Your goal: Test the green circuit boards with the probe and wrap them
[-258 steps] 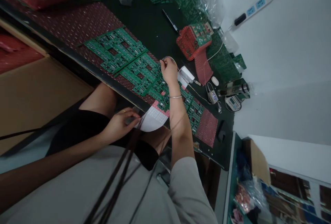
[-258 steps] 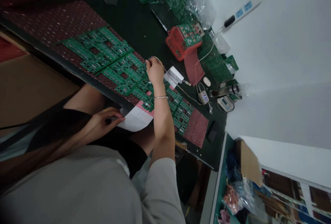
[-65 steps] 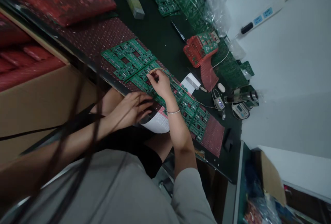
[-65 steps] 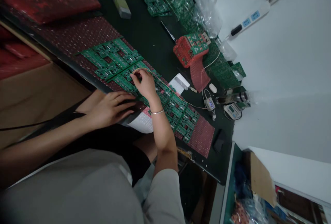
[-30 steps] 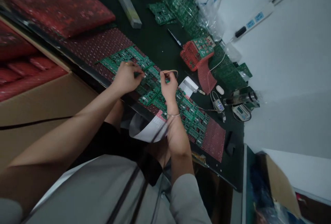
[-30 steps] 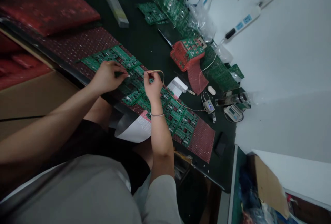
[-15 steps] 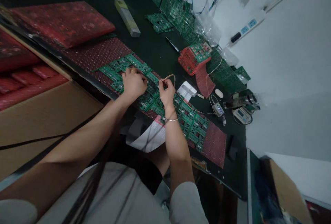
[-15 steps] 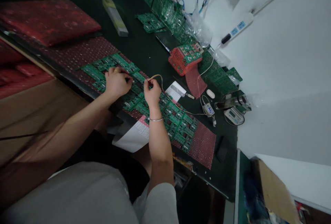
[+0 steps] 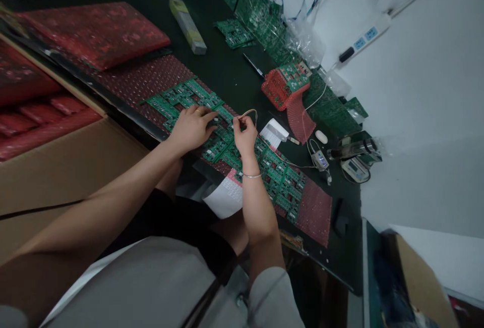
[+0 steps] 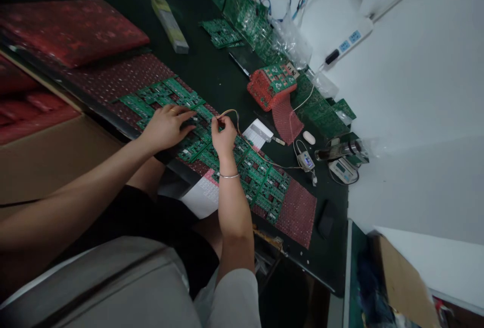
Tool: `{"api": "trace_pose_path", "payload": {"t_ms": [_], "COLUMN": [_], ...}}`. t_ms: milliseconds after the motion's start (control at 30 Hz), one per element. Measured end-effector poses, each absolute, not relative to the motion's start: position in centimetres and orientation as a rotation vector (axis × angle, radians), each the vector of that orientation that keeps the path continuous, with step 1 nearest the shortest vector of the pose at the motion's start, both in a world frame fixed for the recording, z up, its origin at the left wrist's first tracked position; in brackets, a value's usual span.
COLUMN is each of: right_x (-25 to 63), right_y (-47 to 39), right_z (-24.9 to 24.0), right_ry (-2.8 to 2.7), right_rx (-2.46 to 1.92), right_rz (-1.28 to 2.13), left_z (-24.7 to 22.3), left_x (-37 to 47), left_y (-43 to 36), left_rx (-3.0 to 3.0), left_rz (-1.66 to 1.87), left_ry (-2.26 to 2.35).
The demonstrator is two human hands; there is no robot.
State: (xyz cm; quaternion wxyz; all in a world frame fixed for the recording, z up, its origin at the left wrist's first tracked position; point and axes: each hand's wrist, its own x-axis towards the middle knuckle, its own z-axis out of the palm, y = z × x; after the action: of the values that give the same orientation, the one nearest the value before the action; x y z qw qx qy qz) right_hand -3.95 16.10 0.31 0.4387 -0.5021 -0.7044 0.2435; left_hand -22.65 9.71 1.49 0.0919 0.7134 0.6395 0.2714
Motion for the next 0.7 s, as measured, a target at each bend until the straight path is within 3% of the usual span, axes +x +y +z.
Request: {"api": "trace_pose_path", "payload": {"t_ms": [700], "right_x": [-3.81], "right_y": [16.26], "right_z": [-0.18], "right_ry": [-1.800], "right_rx": [-1.234], "right_rz": [0.584], "left_z": [0.41], "left_x": [-22.83], "left_y": [9.53], "left_rx": [2.161], "left_rz": [0.904], "left_ry": [1.830]}}
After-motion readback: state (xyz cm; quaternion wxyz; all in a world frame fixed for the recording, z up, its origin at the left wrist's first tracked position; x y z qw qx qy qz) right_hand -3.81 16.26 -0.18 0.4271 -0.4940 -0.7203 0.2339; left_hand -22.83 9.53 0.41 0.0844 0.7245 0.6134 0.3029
